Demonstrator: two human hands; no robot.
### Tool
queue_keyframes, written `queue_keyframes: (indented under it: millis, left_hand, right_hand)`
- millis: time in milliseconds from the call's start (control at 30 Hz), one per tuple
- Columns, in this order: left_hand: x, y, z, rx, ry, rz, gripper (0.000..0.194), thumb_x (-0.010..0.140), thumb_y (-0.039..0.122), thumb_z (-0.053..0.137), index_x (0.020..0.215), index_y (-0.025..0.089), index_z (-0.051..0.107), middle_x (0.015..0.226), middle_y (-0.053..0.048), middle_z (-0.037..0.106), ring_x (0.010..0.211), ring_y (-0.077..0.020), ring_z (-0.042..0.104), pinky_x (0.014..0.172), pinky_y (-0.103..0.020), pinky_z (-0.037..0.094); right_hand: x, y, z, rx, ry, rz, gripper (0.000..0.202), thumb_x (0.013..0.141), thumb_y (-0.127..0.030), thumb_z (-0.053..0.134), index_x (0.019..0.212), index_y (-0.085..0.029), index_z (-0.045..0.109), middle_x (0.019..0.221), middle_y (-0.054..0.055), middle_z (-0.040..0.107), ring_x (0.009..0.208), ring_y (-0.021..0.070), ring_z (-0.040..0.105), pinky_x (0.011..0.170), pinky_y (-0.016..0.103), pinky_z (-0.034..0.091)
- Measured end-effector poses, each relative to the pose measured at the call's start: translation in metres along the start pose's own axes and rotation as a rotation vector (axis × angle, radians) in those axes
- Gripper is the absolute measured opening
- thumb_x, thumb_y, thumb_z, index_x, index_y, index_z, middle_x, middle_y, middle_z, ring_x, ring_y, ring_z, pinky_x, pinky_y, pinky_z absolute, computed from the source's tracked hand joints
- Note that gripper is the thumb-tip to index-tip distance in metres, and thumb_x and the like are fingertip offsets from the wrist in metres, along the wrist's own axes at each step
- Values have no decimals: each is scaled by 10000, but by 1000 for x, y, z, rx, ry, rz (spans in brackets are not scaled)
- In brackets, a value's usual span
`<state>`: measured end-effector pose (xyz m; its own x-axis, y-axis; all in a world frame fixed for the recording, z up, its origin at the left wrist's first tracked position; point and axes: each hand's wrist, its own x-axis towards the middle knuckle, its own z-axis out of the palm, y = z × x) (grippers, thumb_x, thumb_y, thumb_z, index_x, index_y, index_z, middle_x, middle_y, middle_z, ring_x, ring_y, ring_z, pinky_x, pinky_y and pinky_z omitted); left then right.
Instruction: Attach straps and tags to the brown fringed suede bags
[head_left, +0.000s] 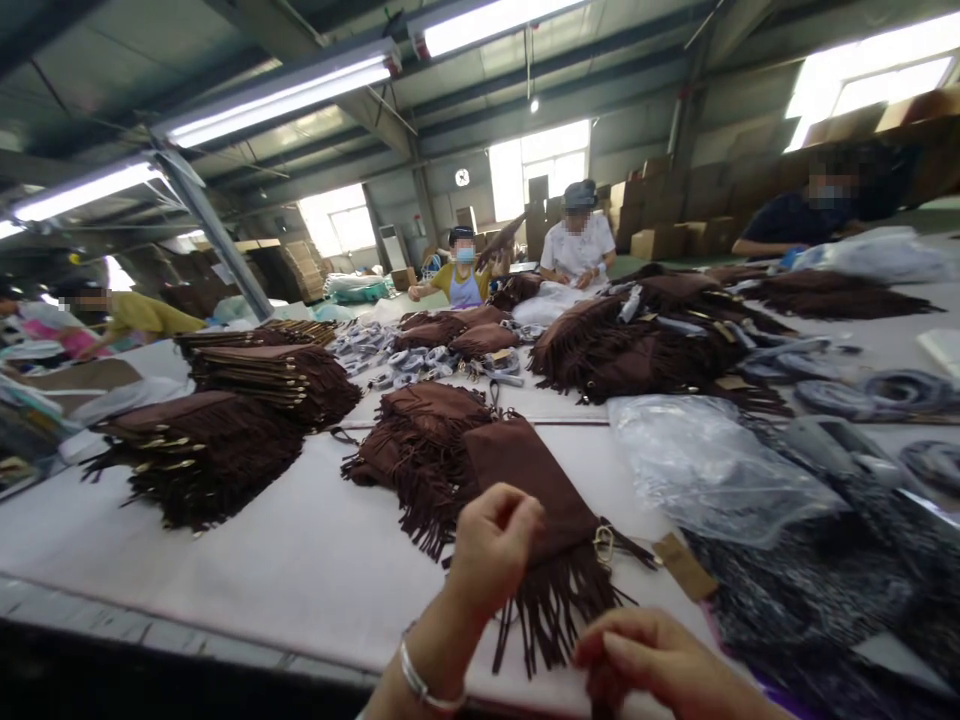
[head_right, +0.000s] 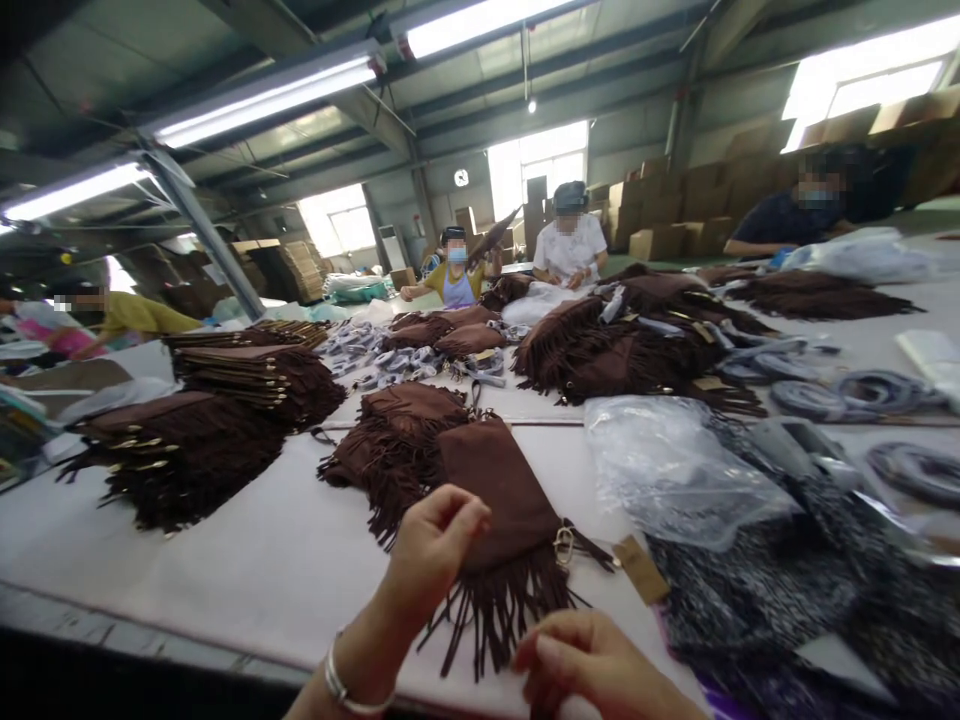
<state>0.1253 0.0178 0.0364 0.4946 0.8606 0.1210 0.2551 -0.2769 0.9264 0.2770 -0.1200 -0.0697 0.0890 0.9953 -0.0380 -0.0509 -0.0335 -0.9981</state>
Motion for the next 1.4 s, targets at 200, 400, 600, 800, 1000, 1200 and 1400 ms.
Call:
queue_keyframes:
  millis: [200, 400, 600, 800, 1000, 1200, 1400]
  left_hand:
    - [12, -120, -15, 407, 192, -274, 278, 804, 324, 559, 996, 136, 628, 948, -117, 724, 912, -237, 675, 840, -314, 486]
    - [43, -124, 4, 112, 177, -402, 300, 662, 346, 715, 864, 133, 652, 780, -119, 728, 996, -335, 658, 897, -390, 468]
    - [71, -91, 16, -357, 25, -373, 254, 637, 241, 632, 872, 145, 616, 761, -85, 717, 729, -226, 684, 690, -327, 543]
    - [92, -50, -1, -612, 21, -191, 322, 596, 256, 707, 885, 170, 595, 751, -14, 687, 650, -154, 631, 627, -259, 515]
    - [101, -32, -21, -672, 19, -49, 338, 609, 222, 752, 913, 148, 624, 782, -28, 708, 674, -161, 641, 648, -264, 515]
    - [94, -12, -29, -736, 28, 26, 337, 643, 220, 754, 950, 165, 626, 747, 3, 687, 649, -143, 631, 651, -265, 517]
    - [85, 16, -40, -797, 41, 24, 291, 657, 233, 750, 911, 185, 617, 741, 5, 680, 621, -146, 629, 608, -257, 508]
  right_hand:
    - [13, -9, -65, -879, 386, -88, 236, 858, -338, 513, 904, -216, 710, 869, 71, 705, 821, 243, 648, 760, 359, 498]
    - [52, 0, -49, -1080, 400, 100, 235, 840, -336, 520, 805, -196, 704, 823, 82, 723, 766, 226, 647, 727, 331, 423]
    - [79, 6, -54, -660, 471, 207, 172, 732, -287, 582, 590, -191, 597, 596, 28, 663, 645, 185, 615, 636, 278, 420]
    - [71, -12, -53, 364, 403, 213, 162, 726, -324, 647, 761, -182, 575, 734, 14, 683, 677, 169, 661, 617, 267, 486]
    - [72, -25, -39, 777, 292, 286, 116, 818, -275, 611, 784, -170, 577, 731, 28, 706, 601, 153, 663, 577, 268, 498]
    - [76, -25, -32, 898, 138, 322, 121, 834, -288, 658, 868, -177, 625, 710, -25, 684, 500, 76, 580, 493, 190, 403]
    - [69, -36, -13, 599, -113, 25, 237, 792, -367, 688, 867, -142, 682, 799, 35, 670, 705, 127, 578, 621, 227, 402]
